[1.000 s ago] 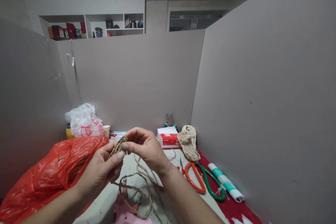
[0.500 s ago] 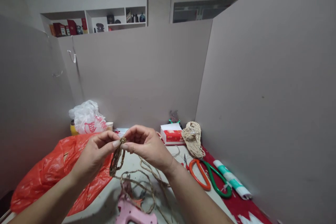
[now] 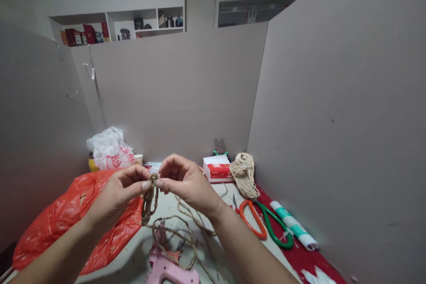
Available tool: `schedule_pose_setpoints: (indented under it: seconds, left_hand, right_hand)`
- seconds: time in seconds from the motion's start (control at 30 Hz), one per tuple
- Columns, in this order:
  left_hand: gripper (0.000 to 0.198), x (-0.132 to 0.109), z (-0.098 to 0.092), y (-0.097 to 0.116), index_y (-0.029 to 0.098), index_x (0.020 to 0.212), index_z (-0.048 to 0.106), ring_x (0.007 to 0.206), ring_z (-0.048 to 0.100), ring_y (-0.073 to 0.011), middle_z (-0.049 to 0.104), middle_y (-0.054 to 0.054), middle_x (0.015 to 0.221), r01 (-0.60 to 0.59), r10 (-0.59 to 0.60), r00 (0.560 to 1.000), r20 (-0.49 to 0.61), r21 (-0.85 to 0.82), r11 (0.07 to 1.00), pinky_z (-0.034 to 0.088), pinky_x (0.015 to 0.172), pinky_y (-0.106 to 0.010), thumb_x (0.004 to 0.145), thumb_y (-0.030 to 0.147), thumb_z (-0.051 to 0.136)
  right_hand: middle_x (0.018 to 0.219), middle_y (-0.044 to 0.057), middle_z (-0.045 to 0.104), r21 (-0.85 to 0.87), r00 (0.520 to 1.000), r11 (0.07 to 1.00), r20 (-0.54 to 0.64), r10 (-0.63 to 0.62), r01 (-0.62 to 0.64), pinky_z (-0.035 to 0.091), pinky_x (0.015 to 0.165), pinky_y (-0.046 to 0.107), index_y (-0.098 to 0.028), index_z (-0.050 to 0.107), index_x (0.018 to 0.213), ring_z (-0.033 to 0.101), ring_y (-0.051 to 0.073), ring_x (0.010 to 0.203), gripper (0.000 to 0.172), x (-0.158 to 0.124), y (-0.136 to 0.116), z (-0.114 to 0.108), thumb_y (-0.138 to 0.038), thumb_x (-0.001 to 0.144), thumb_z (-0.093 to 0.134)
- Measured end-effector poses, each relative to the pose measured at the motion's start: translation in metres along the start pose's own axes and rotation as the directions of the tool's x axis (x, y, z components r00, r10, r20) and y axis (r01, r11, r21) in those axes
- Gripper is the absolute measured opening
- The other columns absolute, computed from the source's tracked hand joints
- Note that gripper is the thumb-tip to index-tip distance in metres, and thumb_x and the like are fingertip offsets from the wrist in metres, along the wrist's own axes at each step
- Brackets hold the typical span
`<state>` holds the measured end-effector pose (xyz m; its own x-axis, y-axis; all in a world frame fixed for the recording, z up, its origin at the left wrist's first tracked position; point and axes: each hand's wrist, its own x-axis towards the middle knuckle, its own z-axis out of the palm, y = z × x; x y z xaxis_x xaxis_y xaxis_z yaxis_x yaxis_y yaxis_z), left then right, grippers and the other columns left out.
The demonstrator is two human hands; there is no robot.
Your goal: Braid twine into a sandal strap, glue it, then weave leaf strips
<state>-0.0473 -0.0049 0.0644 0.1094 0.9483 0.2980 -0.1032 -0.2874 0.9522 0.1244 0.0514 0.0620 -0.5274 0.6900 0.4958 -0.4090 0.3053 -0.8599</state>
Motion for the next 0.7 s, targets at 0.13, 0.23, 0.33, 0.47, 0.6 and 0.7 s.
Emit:
schedule_pose_setpoints:
  seconds: [0.13, 0.23, 0.33, 0.47, 0.6, 0.7]
  left_hand:
    - [0.014, 0.0013, -0.0008, 0.0022, 0.015, 0.080, 0.065, 0.067, 0.055, -0.0089, 0.063, 0.000, 0.073, 0.034, -0.035, 0.999, 0.036, 0.017, 0.999, 0.042, 0.064, -0.020, 0.072, 0.022, 0.074]
    - [0.013, 0.0035, -0.0011, 0.0012, 0.014, 0.077, 0.065, 0.062, 0.051, -0.0070, 0.062, 0.001, 0.069, 0.041, -0.042, 0.999, 0.031, 0.024, 0.999, 0.039, 0.059, -0.019, 0.072, 0.021, 0.074]
    - [0.012, 0.0052, -0.0016, -0.0018, 0.014, 0.076, 0.065, 0.055, 0.046, -0.0057, 0.060, 0.002, 0.065, 0.034, -0.034, 0.999, 0.020, -0.007, 0.999, 0.036, 0.053, -0.019, 0.071, 0.020, 0.074]
    - [0.011, 0.0053, -0.0019, -0.0047, 0.015, 0.076, 0.065, 0.057, 0.047, -0.0069, 0.060, 0.002, 0.066, 0.037, -0.037, 0.999, 0.010, -0.076, 0.996, 0.037, 0.055, -0.020, 0.070, 0.019, 0.074]
    - [0.010, 0.0054, -0.0027, -0.0055, 0.016, 0.077, 0.066, 0.058, 0.049, -0.0074, 0.060, 0.002, 0.065, 0.017, -0.020, 0.999, -0.033, -0.080, 0.997, 0.039, 0.057, -0.020, 0.071, 0.019, 0.074]
    - [0.011, 0.0066, -0.0035, -0.0055, 0.016, 0.077, 0.066, 0.059, 0.049, -0.0075, 0.061, 0.002, 0.066, -0.001, -0.003, 0.999, -0.052, -0.077, 0.997, 0.039, 0.057, -0.020, 0.070, 0.020, 0.075]
  right_hand:
    - [0.063, -0.003, 0.060, -0.033, 1.000, 0.999, 0.013, 0.005, -0.005, 0.045, 0.055, 0.021, -0.016, 0.064, 0.074, 0.053, 0.007, 0.056, 0.016, -0.0001, 0.0002, -0.0009, -0.022, 0.069, 0.079]
    - [0.063, -0.003, 0.061, -0.017, 1.000, 1.000, 0.020, 0.014, -0.014, 0.045, 0.055, 0.021, -0.016, 0.066, 0.074, 0.053, 0.007, 0.056, 0.013, -0.0001, 0.0003, -0.0013, -0.021, 0.070, 0.078]
    - [0.065, -0.002, 0.063, -0.003, 1.000, 1.000, 0.022, 0.018, -0.018, 0.045, 0.056, 0.021, -0.017, 0.067, 0.076, 0.054, 0.007, 0.057, 0.012, 0.0001, 0.0009, -0.0015, -0.020, 0.070, 0.078]
    - [0.066, -0.002, 0.063, 0.013, 1.000, 1.000, 0.023, 0.012, -0.012, 0.046, 0.055, 0.021, -0.017, 0.067, 0.077, 0.054, 0.007, 0.056, 0.013, 0.0003, 0.0029, -0.0009, -0.022, 0.070, 0.078]
    - [0.067, -0.003, 0.063, 0.033, 1.000, 0.999, 0.012, 0.025, -0.025, 0.045, 0.053, 0.020, -0.018, 0.065, 0.084, 0.055, 0.007, 0.057, 0.019, 0.0008, 0.0063, 0.0012, -0.022, 0.070, 0.078]
    - [0.067, -0.003, 0.063, 0.036, 0.999, 0.999, -0.005, 0.033, -0.033, 0.045, 0.053, 0.020, -0.018, 0.063, 0.085, 0.055, 0.008, 0.057, 0.022, 0.0014, 0.0081, 0.0027, -0.024, 0.070, 0.078]
